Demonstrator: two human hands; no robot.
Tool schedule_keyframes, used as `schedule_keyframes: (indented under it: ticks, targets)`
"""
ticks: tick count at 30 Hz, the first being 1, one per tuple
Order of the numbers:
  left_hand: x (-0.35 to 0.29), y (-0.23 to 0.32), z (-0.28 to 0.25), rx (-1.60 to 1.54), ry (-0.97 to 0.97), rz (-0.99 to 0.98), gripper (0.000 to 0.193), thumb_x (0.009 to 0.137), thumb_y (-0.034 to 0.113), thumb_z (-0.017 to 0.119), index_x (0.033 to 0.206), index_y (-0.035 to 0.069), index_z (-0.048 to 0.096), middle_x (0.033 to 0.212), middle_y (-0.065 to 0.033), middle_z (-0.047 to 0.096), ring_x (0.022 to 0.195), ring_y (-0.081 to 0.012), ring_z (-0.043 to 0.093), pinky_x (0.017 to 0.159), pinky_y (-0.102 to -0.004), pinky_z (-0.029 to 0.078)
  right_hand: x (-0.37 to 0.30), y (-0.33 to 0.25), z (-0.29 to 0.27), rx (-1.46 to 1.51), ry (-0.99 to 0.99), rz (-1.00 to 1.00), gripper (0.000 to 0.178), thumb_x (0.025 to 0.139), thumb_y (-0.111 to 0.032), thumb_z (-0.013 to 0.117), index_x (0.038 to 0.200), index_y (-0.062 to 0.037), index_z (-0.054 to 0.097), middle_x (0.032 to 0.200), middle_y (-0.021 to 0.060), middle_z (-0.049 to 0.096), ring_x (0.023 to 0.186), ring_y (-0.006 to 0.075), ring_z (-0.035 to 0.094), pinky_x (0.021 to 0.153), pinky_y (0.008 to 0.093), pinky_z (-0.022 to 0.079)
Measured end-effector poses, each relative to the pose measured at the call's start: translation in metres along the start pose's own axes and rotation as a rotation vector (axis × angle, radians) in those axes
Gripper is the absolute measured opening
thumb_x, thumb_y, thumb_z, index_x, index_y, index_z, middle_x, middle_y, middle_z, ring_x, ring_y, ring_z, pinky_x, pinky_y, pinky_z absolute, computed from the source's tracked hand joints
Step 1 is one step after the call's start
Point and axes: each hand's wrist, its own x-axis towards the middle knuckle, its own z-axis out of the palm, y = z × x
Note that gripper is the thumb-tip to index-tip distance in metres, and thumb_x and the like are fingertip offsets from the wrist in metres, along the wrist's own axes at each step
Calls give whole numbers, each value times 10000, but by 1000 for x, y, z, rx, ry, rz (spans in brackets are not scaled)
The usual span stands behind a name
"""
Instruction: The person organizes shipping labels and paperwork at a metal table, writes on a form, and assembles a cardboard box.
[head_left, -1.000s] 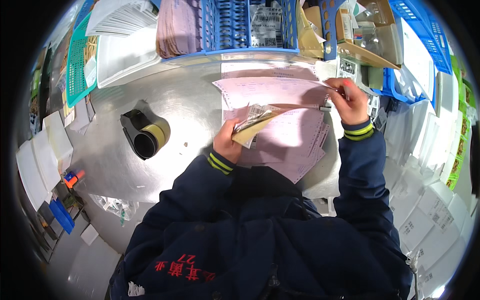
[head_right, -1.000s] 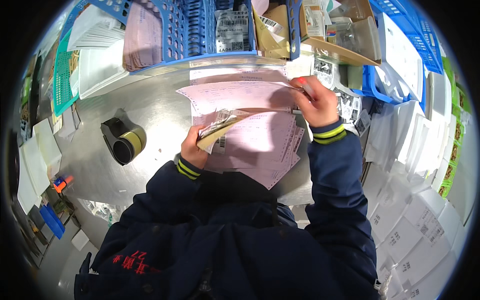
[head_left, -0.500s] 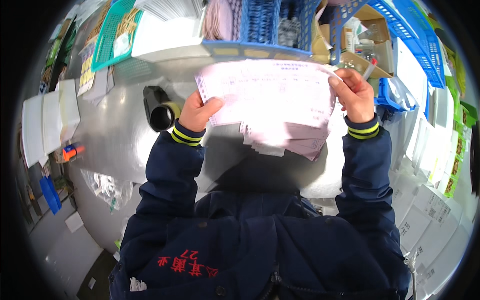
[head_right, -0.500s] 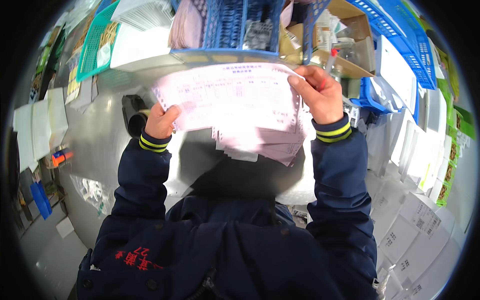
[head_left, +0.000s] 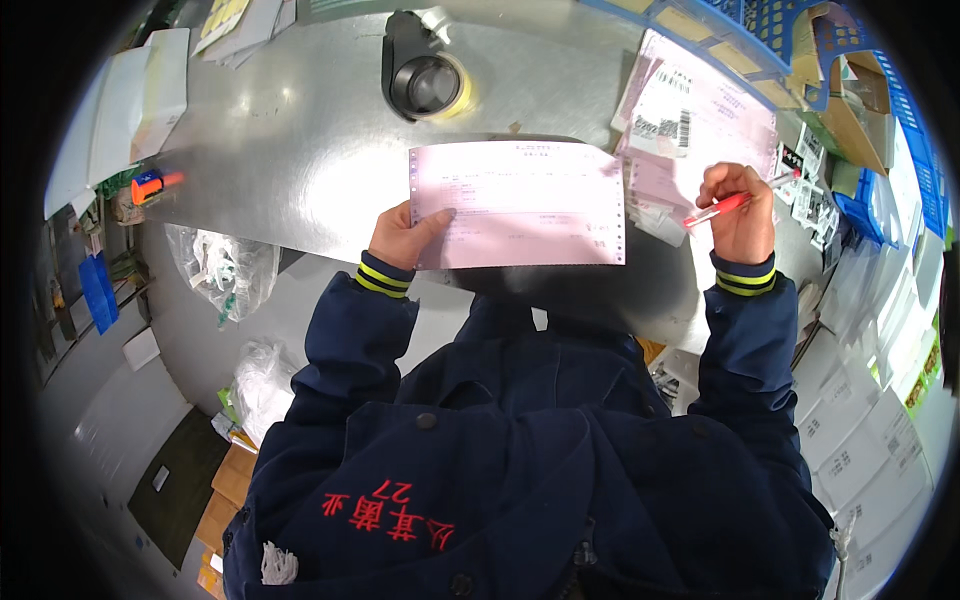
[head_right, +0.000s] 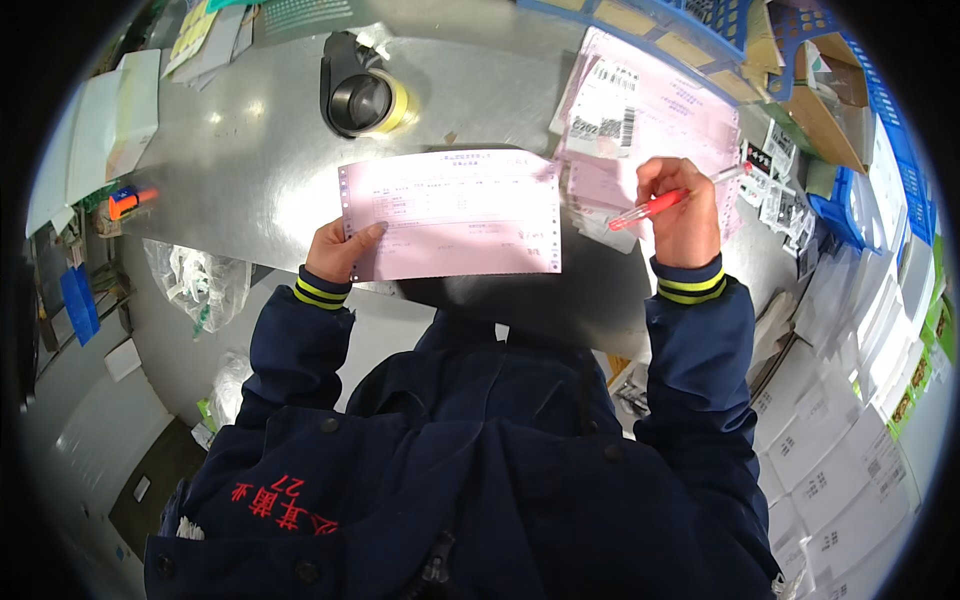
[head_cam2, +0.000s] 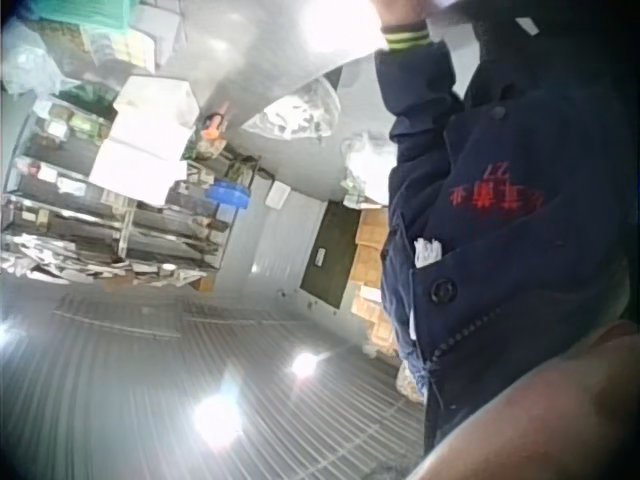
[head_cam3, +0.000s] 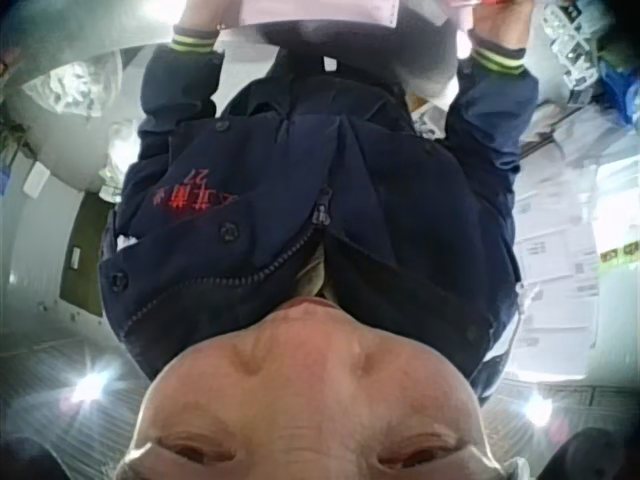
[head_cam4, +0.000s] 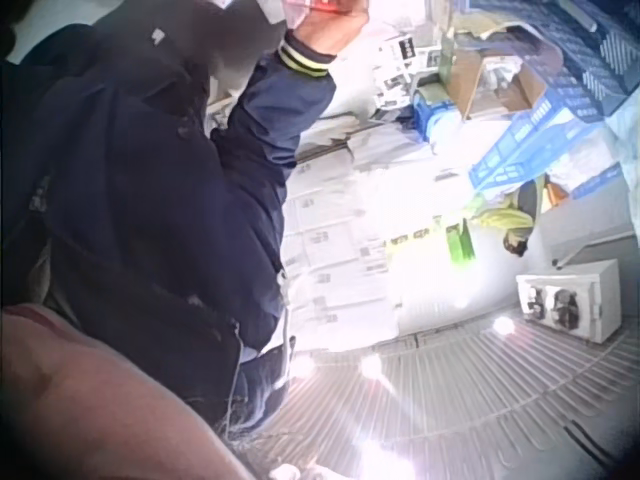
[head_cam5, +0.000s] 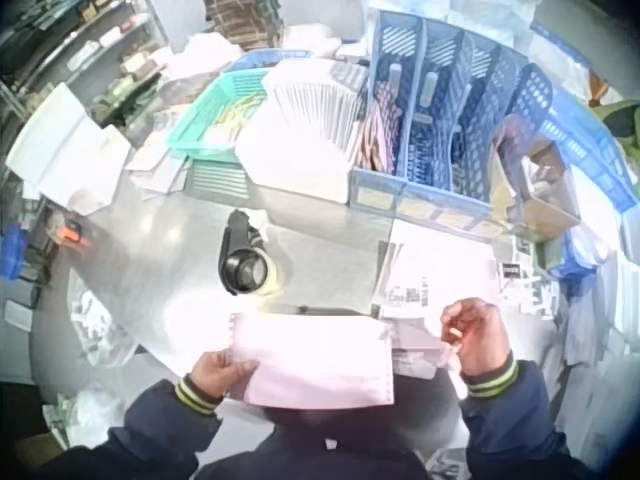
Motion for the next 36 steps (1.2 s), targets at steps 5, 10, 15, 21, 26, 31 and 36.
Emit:
schedule_keyframes:
  ticks: [5, 10, 15, 21, 26, 31, 36]
  targets:
    - [5, -57, -46, 225, 128, 195, 340, 796, 153, 663, 1051, -47, 562, 915, -117, 637, 811, -205, 592, 734, -292, 469, -62, 50, 50, -263, -34, 104, 408, 906, -318, 274, 770, -27, 524, 558, 2, 409, 488, 66, 303, 460, 219, 242]
    - [-37, -52, -34, 828, 428, 958, 542, 650, 101, 762, 1123, 33, 507, 935, -130, 564, 826, -305, 534, 720, -369, 443, -133, 118, 119, -164, -77, 261, 310, 923, -260, 491, 1007, 24, 581, 743, 69, 593, 606, 118, 548, 609, 228, 463]
    - [-79, -61, 6, 899, -23, 1058, 473, 622, 100, 727, 1058, 51, 549, 856, -63, 573, 757, -233, 561, 618, -331, 425, -156, 133, 160, 94, -85, 555, 328, 903, -312, 524, 938, 5, 602, 734, 94, 623, 614, 146, 603, 554, 225, 467]
    - [-90, -61, 1, 1022, -59, 1031, 300, 646, 144, 693, 909, 58, 576, 672, -28, 527, 583, -192, 510, 501, -318, 372, -158, 135, 158, 13, -81, 637, 313, 897, -300, 511, 795, -22, 612, 630, 75, 596, 518, 126, 563, 499, 214, 439]
    - [-102, -74, -38, 633, -107, 207, 196, 858, 238, 562, 838, 45, 588, 634, -128, 540, 574, -312, 535, 521, -361, 416, -129, 90, 87, -62, 83, 271, 231, 872, -191, 514, 761, -1, 588, 635, 82, 589, 529, 130, 548, 501, 211, 434]
    - [-81, -54, -16, 641, -142, 607, 119, 837, 120, 564, 880, 11, 589, 916, -165, 601, 884, -330, 564, 743, -374, 451, -112, 103, 118, -275, -101, 235, 232, 892, -122, 527, 1042, 46, 583, 805, 97, 633, 673, 134, 584, 599, 232, 457]
    - [-54, -71, 14, 787, -43, 852, 140, 764, 76, 633, 859, 13, 551, 1122, -168, 549, 1062, -346, 507, 862, -400, 418, -82, 156, 145, -419, -205, 33, 169, 847, -106, 595, 960, 16, 620, 839, 66, 641, 749, 108, 587, 673, 226, 464]
